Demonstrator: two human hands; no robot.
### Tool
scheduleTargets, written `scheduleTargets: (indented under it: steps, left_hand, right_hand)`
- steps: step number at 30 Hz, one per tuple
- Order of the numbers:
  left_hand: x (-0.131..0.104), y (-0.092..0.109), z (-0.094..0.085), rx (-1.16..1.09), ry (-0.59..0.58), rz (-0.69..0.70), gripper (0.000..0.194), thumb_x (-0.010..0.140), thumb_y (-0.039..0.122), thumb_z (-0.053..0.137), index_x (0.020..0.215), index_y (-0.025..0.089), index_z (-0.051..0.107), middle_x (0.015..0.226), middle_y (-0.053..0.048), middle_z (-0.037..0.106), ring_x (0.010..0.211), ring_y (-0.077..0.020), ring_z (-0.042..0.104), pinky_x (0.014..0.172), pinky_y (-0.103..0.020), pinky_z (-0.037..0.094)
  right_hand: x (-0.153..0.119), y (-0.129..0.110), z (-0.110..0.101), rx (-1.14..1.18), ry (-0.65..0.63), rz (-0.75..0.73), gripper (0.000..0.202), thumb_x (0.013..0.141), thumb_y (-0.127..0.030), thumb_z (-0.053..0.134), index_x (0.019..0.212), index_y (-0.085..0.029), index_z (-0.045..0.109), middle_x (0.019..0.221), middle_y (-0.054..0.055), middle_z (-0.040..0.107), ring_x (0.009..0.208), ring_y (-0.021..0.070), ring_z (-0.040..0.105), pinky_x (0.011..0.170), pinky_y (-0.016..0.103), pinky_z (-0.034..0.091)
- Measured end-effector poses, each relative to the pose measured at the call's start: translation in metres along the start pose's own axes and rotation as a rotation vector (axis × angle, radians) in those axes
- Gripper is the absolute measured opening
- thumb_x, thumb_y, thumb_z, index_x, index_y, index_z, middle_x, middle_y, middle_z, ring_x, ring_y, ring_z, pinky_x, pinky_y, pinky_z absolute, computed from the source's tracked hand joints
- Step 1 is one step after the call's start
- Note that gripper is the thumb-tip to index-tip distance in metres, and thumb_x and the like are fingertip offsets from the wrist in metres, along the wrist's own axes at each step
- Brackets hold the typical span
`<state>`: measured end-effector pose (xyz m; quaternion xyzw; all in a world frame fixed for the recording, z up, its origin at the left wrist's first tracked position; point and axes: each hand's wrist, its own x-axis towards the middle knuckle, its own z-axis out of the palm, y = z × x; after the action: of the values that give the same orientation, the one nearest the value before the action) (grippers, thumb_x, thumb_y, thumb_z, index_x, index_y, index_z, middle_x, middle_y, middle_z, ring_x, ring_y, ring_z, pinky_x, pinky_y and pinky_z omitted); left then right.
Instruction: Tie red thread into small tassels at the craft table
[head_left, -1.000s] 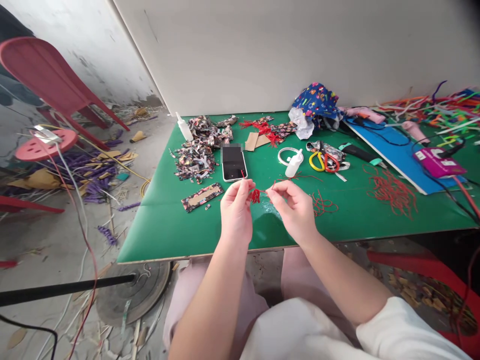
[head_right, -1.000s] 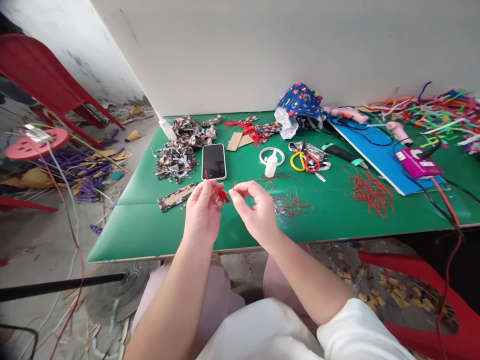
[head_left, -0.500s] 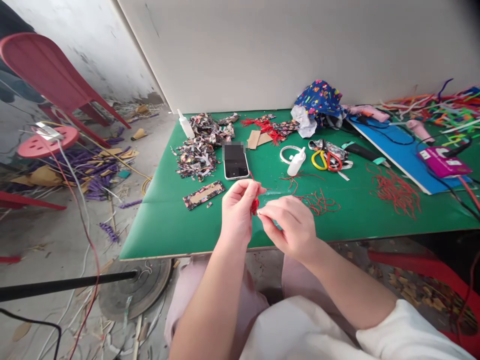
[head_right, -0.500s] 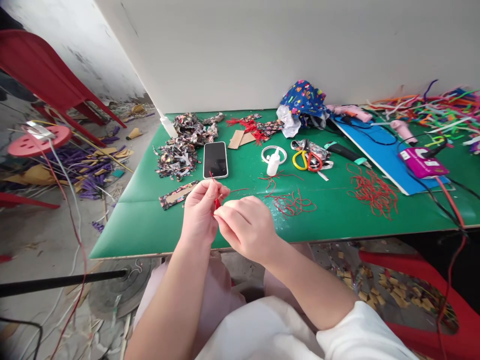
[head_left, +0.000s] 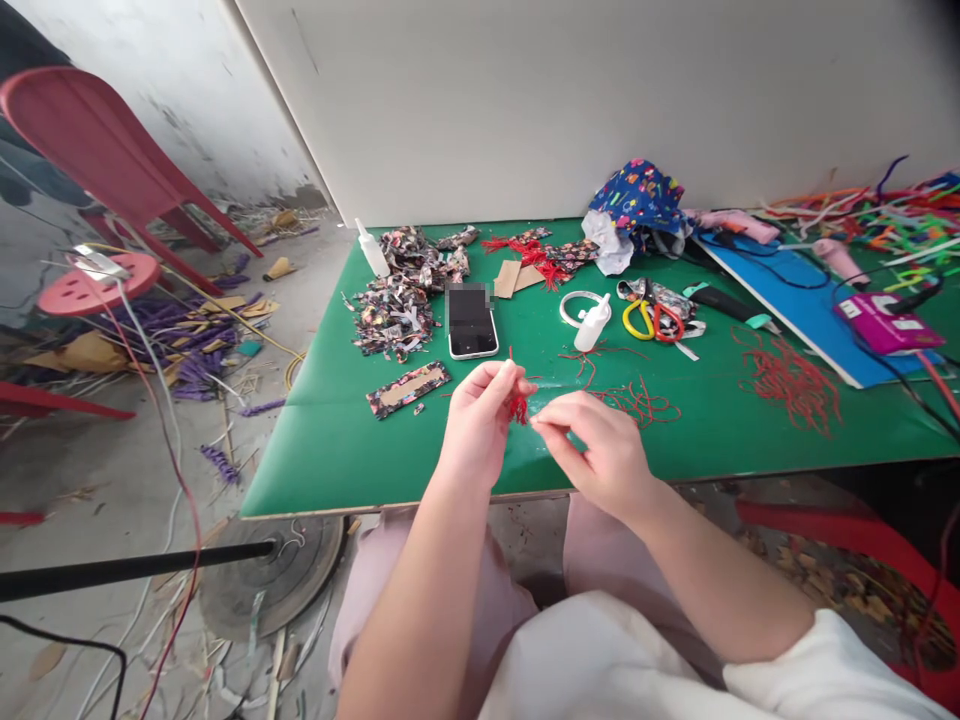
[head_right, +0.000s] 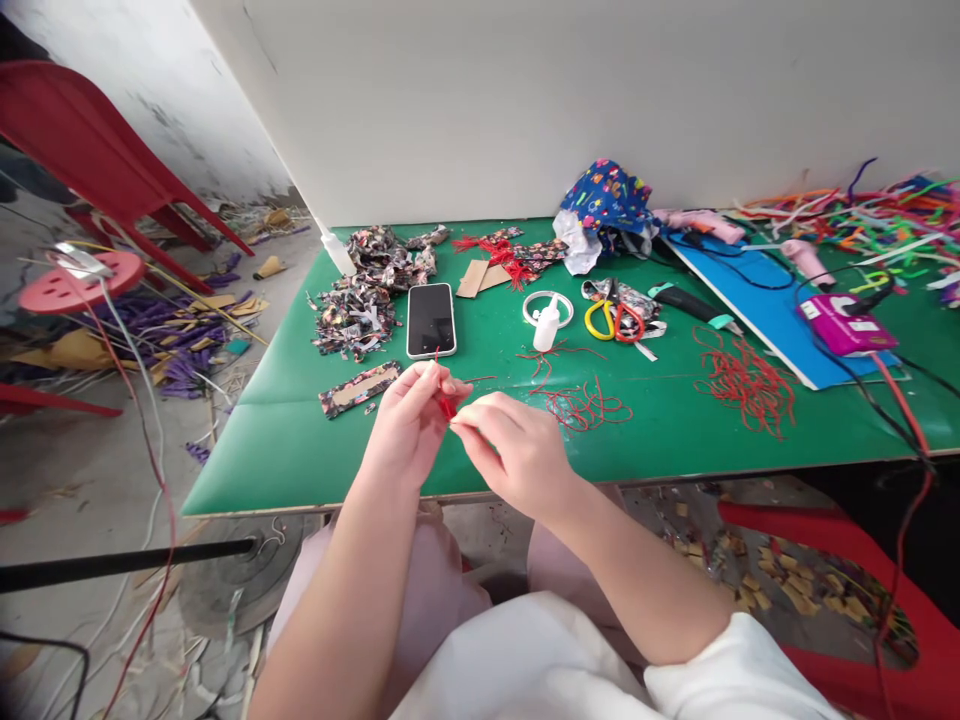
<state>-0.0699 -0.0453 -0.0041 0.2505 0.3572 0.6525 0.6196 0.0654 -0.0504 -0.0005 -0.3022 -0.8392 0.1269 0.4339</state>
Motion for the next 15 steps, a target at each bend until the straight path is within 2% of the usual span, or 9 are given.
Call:
scheduleTargets:
  steps: [5,10,15]
  left_hand:
    - [-0.005,0.007,0.004,-0.254,-0.081,-0.187,0.011,0.074,0.027,0.065,0.071,0.017,0.061,0.066,0.004,0.061,0.076,-0.0103,0.063,0.073,-0.022,0.048]
    - [-0.009,0.011,0.005,-0.412,-0.099,-0.318,0.013,0.077,0.026,0.061,0.068,0.018,0.062,0.073,0.002,0.066,0.079,-0.0128,0.064,0.072,-0.027,0.051]
    - [-0.01,0.012,0.004,-0.453,-0.101,-0.332,0.012,0.076,0.026,0.063,0.068,0.017,0.062,0.071,0.003,0.064,0.076,-0.0116,0.063,0.074,-0.028,0.051]
  right_hand:
    - [0.0,-0.001,-0.008,0.199,0.135,0.233,0.011,0.08,-0.01,0.055,0.082,-0.021,0.056,0.076,-0.001,0.059,0.065,0.0088,0.056,0.063,0.022,0.047]
    - [0.002,-0.002,-0.007,0.358,0.164,0.357,0.009,0.082,-0.014,0.054,0.083,-0.023,0.057,0.078,-0.002,0.059,0.067,0.0091,0.058,0.063,0.023,0.048]
    - [0.004,-0.003,-0.006,0.421,0.195,0.421,0.006,0.083,-0.019,0.055,0.082,-0.024,0.059,0.077,-0.003,0.059,0.064,0.0085,0.057,0.063,0.023,0.047]
